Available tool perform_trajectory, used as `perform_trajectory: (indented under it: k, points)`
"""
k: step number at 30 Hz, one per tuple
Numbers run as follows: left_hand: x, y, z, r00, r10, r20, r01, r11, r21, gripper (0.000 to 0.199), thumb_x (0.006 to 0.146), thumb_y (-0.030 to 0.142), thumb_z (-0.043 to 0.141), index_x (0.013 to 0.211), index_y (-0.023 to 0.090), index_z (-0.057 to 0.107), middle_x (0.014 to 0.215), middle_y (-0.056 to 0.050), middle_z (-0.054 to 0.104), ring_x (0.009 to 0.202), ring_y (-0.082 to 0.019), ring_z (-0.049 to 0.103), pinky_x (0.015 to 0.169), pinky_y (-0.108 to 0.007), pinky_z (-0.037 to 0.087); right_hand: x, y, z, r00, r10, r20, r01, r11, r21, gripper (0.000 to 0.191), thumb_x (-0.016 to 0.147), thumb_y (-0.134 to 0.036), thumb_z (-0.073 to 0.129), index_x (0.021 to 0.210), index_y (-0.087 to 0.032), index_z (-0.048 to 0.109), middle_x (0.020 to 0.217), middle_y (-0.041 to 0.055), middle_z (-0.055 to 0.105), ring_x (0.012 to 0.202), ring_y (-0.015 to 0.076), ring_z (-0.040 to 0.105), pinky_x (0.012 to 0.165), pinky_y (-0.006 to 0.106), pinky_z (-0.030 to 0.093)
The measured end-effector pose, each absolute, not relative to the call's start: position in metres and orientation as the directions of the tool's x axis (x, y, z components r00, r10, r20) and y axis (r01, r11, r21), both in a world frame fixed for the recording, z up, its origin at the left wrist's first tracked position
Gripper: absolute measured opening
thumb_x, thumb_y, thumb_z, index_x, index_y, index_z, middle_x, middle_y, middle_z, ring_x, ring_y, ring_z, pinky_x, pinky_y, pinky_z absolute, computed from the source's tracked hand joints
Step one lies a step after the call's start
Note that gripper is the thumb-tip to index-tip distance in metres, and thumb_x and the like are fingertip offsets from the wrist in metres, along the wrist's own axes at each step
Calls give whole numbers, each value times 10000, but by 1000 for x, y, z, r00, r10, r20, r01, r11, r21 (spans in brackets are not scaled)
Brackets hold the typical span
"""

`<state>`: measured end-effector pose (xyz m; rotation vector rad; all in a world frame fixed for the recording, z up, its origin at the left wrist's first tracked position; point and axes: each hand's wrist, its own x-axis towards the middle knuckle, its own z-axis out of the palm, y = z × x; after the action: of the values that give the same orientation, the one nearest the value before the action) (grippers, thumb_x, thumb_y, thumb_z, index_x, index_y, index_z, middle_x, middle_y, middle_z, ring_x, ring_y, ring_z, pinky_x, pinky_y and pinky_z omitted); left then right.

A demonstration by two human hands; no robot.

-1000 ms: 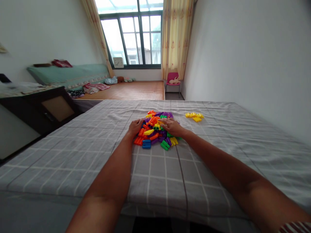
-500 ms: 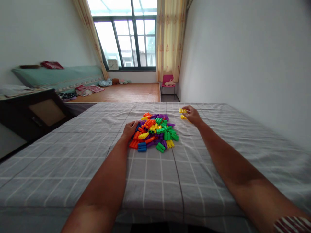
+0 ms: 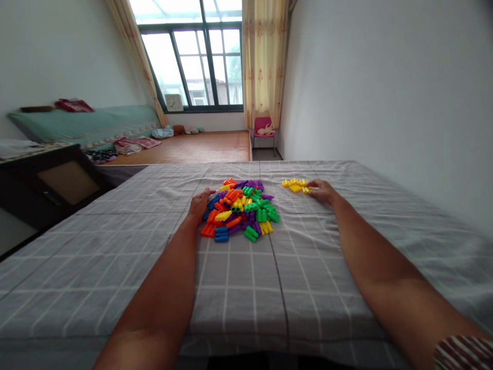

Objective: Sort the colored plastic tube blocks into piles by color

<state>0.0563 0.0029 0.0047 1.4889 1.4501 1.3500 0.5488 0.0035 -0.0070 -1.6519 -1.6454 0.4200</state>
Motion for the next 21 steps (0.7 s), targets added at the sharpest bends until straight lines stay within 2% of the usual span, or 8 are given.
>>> perform_trajectory:
  k: [3, 7, 10, 13, 16, 21]
  points:
    - [57, 1, 5, -134, 969, 207, 285, -162, 945, 765, 714, 761, 473, 1000, 100, 729, 660, -55, 656, 612, -165, 573, 539, -265, 421, 550, 6, -9, 159, 943, 291, 791, 55, -609, 259, 582, -191, 673, 840, -173, 678, 867, 39, 698, 845, 196, 638, 755, 310, 502]
    - [57, 4, 0, -80, 976, 202, 266, -175, 948, 771, 701, 767, 484, 1002, 102, 730, 685, -67, 691, 616, -170, 591, 559, -264, 437, 549, 8, -12, 206, 930, 306, 825, 4, -566, 226, 599, -186, 658, 824, -169, 680, 810, 22, 692, 771, 170, 633, 717, 286, 498]
    - [55, 6, -4, -63, 972, 228, 272, -203, 941, 751, 707, 760, 485, 983, 109, 739, 738, -78, 717, 653, -178, 612, 587, -265, 449, 545, 6, -9, 152, 946, 286, 813, 44, -580, 228, 606, -147, 652, 829, -173, 691, 834, 24, 698, 794, 166, 640, 743, 277, 495]
    - [54, 7, -6, -56, 971, 234, 289, -209, 934, 734, 715, 751, 487, 978, 116, 744, 750, -77, 725, 660, -178, 615, 587, -261, 447, 541, 3, -4, 85, 971, 224, 767, 80, -636, 245, 607, -150, 665, 849, -162, 700, 798, 26, 693, 738, 160, 636, 687, 255, 497]
    - [54, 6, -5, -61, 973, 224, 299, -196, 934, 738, 711, 751, 492, 983, 113, 744, 745, -80, 727, 664, -184, 620, 582, -261, 444, 536, 2, -2, 101, 972, 213, 768, 60, -638, 253, 610, -178, 676, 860, -150, 698, 751, 20, 686, 684, 155, 624, 641, 250, 493]
    - [55, 7, -6, -77, 970, 233, 321, -197, 926, 730, 707, 742, 502, 971, 106, 744, 744, -82, 726, 657, -185, 622, 584, -269, 449, 524, 3, 1, 110, 952, 286, 878, 42, -476, 244, 638, -179, 673, 880, -169, 709, 863, 37, 708, 795, 176, 642, 738, 280, 493]
